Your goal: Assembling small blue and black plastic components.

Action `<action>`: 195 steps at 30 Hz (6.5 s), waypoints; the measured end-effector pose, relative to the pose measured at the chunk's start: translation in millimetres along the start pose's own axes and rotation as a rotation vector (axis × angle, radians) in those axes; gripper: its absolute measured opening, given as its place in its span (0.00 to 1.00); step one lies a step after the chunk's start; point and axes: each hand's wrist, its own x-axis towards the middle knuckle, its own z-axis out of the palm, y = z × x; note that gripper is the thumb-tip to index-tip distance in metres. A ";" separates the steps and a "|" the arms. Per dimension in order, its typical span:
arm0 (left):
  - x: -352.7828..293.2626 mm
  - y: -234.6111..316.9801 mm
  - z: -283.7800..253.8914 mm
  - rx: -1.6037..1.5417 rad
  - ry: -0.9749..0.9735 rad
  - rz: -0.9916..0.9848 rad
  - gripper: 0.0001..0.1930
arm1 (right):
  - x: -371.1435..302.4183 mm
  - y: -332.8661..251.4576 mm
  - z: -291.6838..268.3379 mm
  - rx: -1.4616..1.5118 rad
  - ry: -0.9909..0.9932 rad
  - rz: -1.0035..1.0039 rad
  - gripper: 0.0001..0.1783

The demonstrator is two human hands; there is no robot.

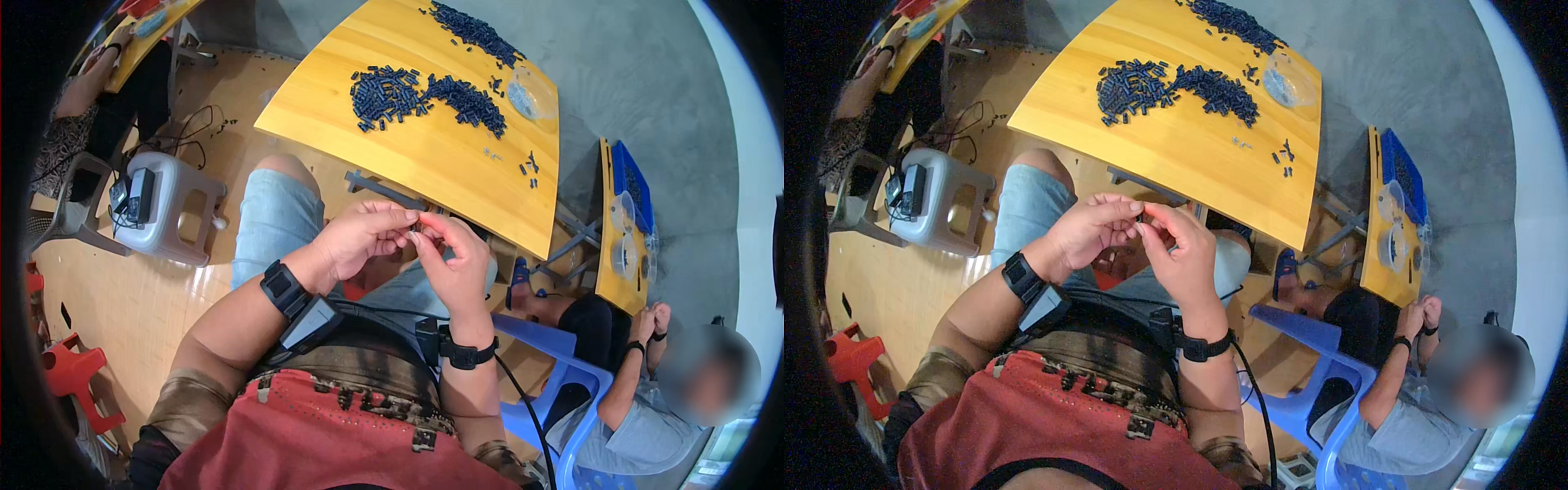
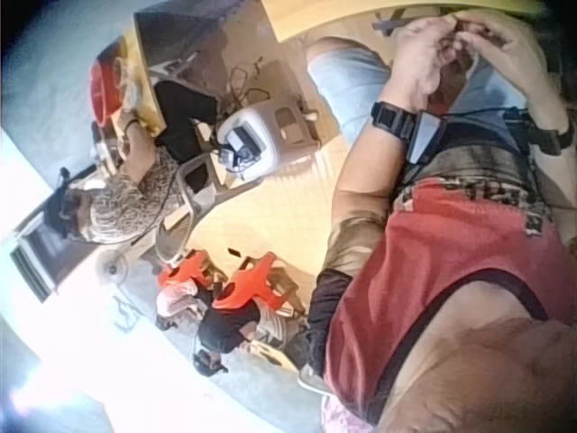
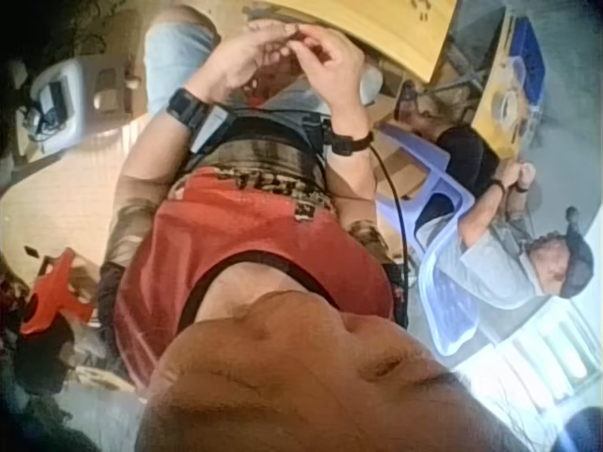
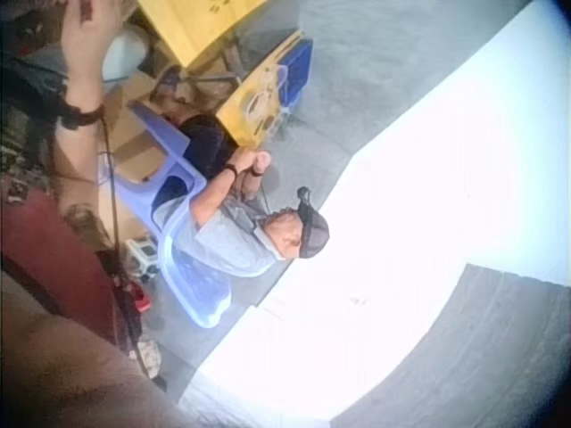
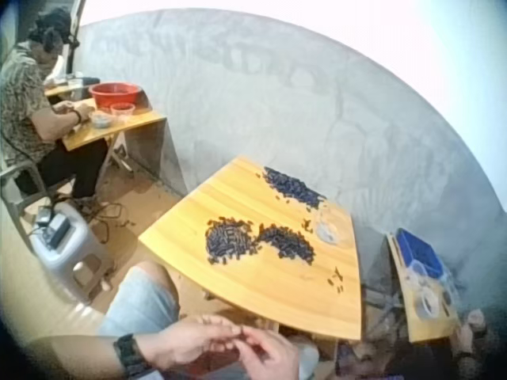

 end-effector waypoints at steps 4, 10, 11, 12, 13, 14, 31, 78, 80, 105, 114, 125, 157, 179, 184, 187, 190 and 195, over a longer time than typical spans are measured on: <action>2.7 -1.9 -2.5 -0.009 -0.013 -0.009 0.07 | 0.4 2.2 0.0 -0.006 0.004 0.020 0.09; 2.5 -0.4 -2.6 -0.055 -0.044 -0.036 0.07 | 1.9 1.2 -1.2 -0.053 0.002 -0.009 0.06; 2.9 -0.6 -3.4 -0.056 -0.043 -0.038 0.07 | 2.1 0.9 -0.9 -0.032 0.009 0.011 0.06; 3.3 -0.6 -4.3 -0.049 -0.050 -0.035 0.07 | 2.2 0.4 -0.7 -0.011 0.017 0.031 0.05; 3.4 -0.7 -5.2 -0.042 -0.055 -0.033 0.07 | 2.2 0.1 -0.2 -0.010 0.015 0.033 0.05; 3.3 -0.8 -5.9 -0.043 -0.054 -0.033 0.07 | 2.3 -0.2 0.2 -0.020 0.022 0.025 0.05; 2.4 -0.8 -6.5 0.007 -0.042 -0.045 0.07 | 2.6 2.7 2.5 -0.060 0.080 -0.001 0.05; 36.3 7.8 -29.3 0.074 0.046 -0.187 0.06 | 125.7 151.2 -60.1 -0.513 0.388 0.175 0.05; 38.8 10.4 -29.2 0.096 0.023 -0.197 0.07 | 141.0 164.4 -63.8 -0.583 0.385 0.126 0.07; 38.9 23.6 -26.4 0.005 0.016 -0.114 0.05 | 161.7 149.9 -63.9 -0.765 0.145 0.214 0.04; 24.8 12.7 -6.8 0.024 0.197 0.107 0.06 | 81.4 51.9 -4.0 -0.096 -0.296 -0.139 0.04; -3.2 -3.4 1.7 0.053 0.257 0.134 0.05 | 33.8 8.5 -1.3 -0.304 -0.237 -0.154 0.04; -10.4 -5.8 13.0 -0.031 0.087 0.123 0.07 | -8.6 25.3 4.4 0.448 0.149 0.338 0.05; -29.6 4.6 24.0 0.203 -0.106 0.099 0.09 | -8.8 -5.1 -17.8 0.241 0.039 0.053 0.03; -30.1 6.0 24.2 0.209 -0.108 0.088 0.08 | -6.2 -11.3 -20.4 0.148 0.007 0.012 0.04; -31.1 8.9 24.7 0.230 -0.095 0.062 0.08 | -6.5 -12.3 -22.3 0.113 -0.018 0.008 0.04; -31.1 8.1 23.9 0.239 -0.084 0.050 0.08 | -6.7 -11.7 -23.3 0.102 -0.039 0.003 0.04; -31.0 7.9 21.8 0.240 -0.078 0.044 0.08 | -7.1 -11.6 -23.4 0.089 -0.056 0.009 0.05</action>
